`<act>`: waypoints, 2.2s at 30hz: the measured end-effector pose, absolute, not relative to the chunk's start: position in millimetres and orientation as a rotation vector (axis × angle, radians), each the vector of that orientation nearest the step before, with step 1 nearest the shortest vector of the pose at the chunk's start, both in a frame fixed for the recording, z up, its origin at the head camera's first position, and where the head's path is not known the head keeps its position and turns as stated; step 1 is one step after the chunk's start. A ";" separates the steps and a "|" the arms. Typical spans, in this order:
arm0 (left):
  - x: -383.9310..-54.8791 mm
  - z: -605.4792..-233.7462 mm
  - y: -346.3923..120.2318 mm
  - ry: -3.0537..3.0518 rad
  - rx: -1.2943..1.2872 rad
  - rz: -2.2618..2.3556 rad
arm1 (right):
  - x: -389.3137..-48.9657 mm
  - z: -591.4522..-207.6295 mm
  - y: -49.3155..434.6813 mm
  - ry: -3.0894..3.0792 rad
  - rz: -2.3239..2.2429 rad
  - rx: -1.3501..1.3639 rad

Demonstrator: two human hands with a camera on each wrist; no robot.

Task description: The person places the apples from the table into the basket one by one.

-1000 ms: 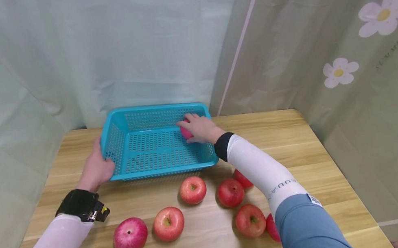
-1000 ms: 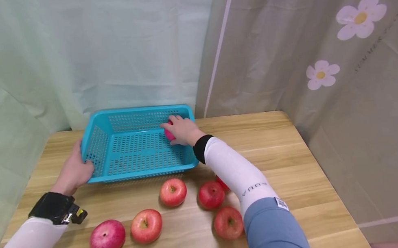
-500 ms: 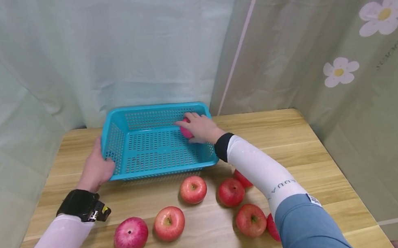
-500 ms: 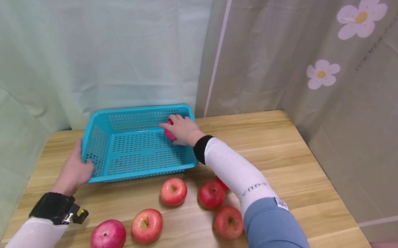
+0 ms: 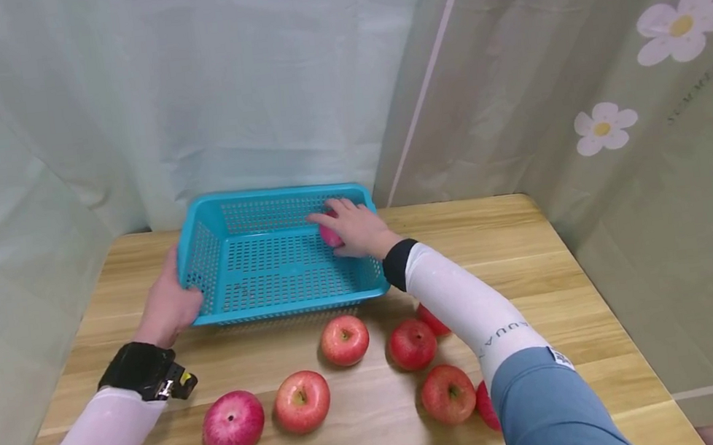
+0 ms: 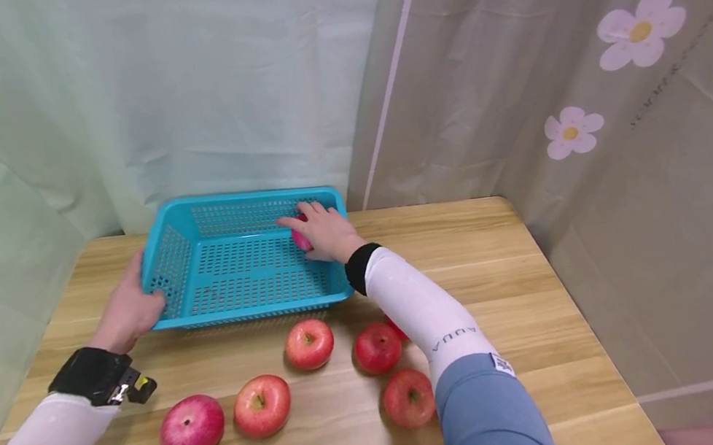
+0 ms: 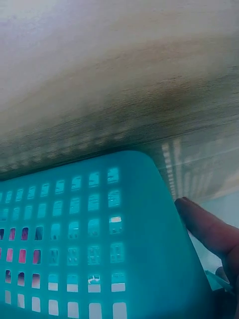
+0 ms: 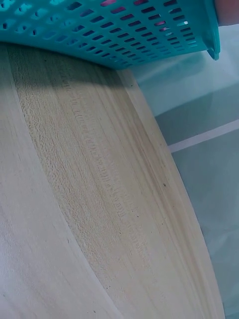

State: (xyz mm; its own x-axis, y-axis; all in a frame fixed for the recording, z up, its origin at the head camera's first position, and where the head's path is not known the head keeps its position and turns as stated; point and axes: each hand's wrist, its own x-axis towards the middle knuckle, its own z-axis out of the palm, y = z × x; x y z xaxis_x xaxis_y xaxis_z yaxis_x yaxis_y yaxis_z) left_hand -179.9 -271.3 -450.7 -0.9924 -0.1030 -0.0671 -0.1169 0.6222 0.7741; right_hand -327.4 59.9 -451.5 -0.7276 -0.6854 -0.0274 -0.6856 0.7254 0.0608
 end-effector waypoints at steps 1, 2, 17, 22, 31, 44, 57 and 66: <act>-180.2 -450.8 -271.4 2.817 -0.192 1.347 | -328.0 -451.9 59.9 2.920 0.104 -1.157; -180.5 -450.9 -271.5 2.820 -0.193 1.348 | -328.4 -452.1 59.9 2.920 0.103 -1.154; -181.2 -450.4 -275.1 2.826 -0.224 1.358 | -332.9 -441.1 59.0 2.873 -0.254 -1.159; -183.8 -452.7 -276.5 2.817 -0.233 1.370 | -330.1 -433.8 64.8 2.830 -0.338 -1.190; -191.1 -450.7 -285.7 2.861 -0.213 1.358 | -312.5 -411.3 93.0 2.775 -0.456 -1.297; -194.3 -452.5 -300.3 2.832 -0.234 1.291 | -266.9 -402.9 147.4 2.754 -0.543 -1.298; -193.4 -453.7 -299.1 2.850 -0.189 1.331 | -230.0 -414.2 192.7 2.767 -0.522 -1.192; -194.3 -449.8 -287.4 2.855 -0.169 1.356 | -196.5 -408.0 219.7 2.778 -0.538 -1.090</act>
State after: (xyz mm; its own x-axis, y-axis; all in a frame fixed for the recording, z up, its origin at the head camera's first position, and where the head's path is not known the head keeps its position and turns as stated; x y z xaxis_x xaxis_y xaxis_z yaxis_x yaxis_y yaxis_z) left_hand -194.3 -287.4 -449.8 -0.9940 -0.1061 -0.0247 -0.0862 0.6275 0.7739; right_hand -196.5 219.7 -408.0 -0.7365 -0.6760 0.0268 -0.6370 0.6797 -0.3636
